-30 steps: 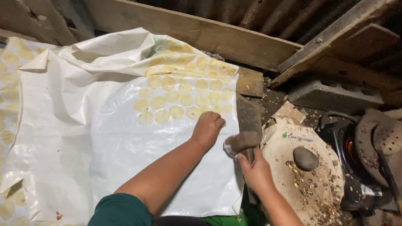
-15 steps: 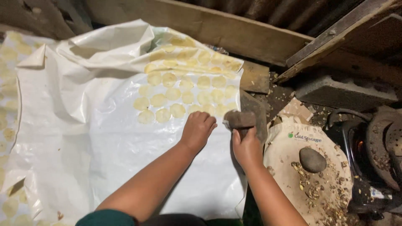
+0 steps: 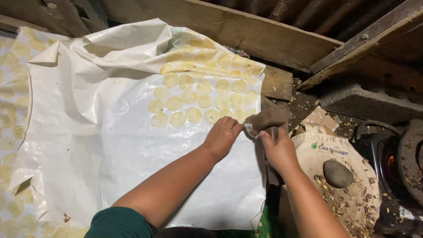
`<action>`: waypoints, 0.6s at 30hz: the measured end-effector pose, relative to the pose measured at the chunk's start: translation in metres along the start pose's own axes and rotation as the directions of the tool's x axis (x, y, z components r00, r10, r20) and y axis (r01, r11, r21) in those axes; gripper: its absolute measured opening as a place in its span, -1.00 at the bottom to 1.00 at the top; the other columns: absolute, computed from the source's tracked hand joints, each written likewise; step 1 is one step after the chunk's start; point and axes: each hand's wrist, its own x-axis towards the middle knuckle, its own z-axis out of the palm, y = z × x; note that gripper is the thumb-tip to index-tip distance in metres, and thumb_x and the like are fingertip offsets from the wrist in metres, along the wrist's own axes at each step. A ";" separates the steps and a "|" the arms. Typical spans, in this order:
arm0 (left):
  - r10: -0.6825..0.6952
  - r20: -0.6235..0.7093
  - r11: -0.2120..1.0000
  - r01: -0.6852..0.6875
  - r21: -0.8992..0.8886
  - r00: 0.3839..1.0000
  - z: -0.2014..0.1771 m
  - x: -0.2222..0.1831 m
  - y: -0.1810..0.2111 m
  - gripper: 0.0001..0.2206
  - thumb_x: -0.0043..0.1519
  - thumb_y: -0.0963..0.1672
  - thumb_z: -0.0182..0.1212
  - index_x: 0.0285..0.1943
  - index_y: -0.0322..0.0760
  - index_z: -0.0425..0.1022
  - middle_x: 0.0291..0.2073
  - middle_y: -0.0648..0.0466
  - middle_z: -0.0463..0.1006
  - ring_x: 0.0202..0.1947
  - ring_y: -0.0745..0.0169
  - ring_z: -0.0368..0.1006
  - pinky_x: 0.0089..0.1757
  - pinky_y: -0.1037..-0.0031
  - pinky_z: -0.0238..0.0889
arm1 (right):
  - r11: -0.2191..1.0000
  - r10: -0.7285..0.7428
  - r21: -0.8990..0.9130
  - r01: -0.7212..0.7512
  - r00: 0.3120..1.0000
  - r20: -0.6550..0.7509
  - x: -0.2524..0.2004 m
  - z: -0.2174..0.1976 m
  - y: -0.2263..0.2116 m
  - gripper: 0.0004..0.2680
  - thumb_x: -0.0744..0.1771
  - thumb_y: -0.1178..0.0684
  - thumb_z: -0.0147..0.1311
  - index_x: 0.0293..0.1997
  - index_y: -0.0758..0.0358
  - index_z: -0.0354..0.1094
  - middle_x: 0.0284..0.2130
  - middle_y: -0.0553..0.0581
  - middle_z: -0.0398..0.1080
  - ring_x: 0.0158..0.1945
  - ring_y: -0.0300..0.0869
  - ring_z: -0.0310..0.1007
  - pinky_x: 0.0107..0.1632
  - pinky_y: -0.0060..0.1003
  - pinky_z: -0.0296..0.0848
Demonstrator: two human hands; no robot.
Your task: Cracking seeds with a stone, flattening small dough circles with a wooden mallet, and stirring a pan on a stove.
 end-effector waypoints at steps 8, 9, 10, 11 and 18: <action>-0.108 0.009 0.994 0.108 -0.026 0.994 0.027 0.012 0.012 -0.87 0.25 -0.01 0.24 -0.19 -0.04 0.48 -0.36 0.13 0.45 -0.23 0.08 0.42 -0.17 0.26 0.30 | 0.892 -0.336 0.062 0.448 0.748 -0.573 -0.048 -0.059 -0.016 -0.89 0.46 0.11 0.11 -0.03 0.35 0.30 -0.37 0.36 0.41 -0.23 0.14 0.50 -0.10 0.01 0.43; -0.098 -0.010 0.995 0.098 0.027 0.995 0.019 0.013 0.013 -0.84 0.21 -0.01 0.28 -0.20 -0.06 0.46 -0.34 0.11 0.44 -0.18 0.05 0.42 -0.13 0.24 0.29 | 0.843 -0.343 0.172 0.510 0.756 -0.558 -0.042 -0.047 -0.012 -0.93 0.43 0.19 0.06 -0.13 0.39 0.32 -0.47 0.23 0.40 -0.43 -0.05 0.43 -0.36 -0.19 0.38; -0.087 -0.028 0.993 0.089 0.081 0.996 0.010 0.014 0.014 -0.79 0.17 -0.01 0.33 -0.21 -0.09 0.43 -0.31 0.08 0.42 -0.14 0.02 0.41 -0.09 0.22 0.27 | 0.779 -0.353 0.280 0.561 0.762 -0.542 -0.037 -0.036 -0.009 -0.95 0.40 0.27 0.02 -0.23 0.42 0.33 -0.57 0.09 0.38 -0.64 -0.23 0.35 -0.61 -0.40 0.33; -0.092 -0.036 0.991 0.095 0.090 0.995 0.001 0.011 0.010 -0.79 0.17 -0.01 0.33 -0.21 -0.09 0.43 -0.31 0.08 0.42 -0.14 0.02 0.41 -0.09 0.22 0.27 | 0.772 -0.363 0.282 0.570 0.759 -0.541 -0.015 -0.008 0.008 -0.95 0.40 0.27 0.02 -0.23 0.42 0.33 -0.57 0.09 0.38 -0.64 -0.23 0.35 -0.61 -0.40 0.33; -0.139 0.034 0.989 0.137 0.055 0.990 -0.042 -0.039 -0.010 -0.78 0.33 0.02 0.14 -0.06 -0.14 0.43 -0.22 0.03 0.42 -0.05 -0.05 0.41 -0.07 0.23 0.28 | 0.983 -0.061 -0.171 0.067 0.997 0.042 0.004 0.032 0.019 -0.44 0.40 -0.22 -0.04 0.33 0.63 0.05 -0.27 0.63 0.48 -0.22 0.32 0.57 -0.32 0.13 0.54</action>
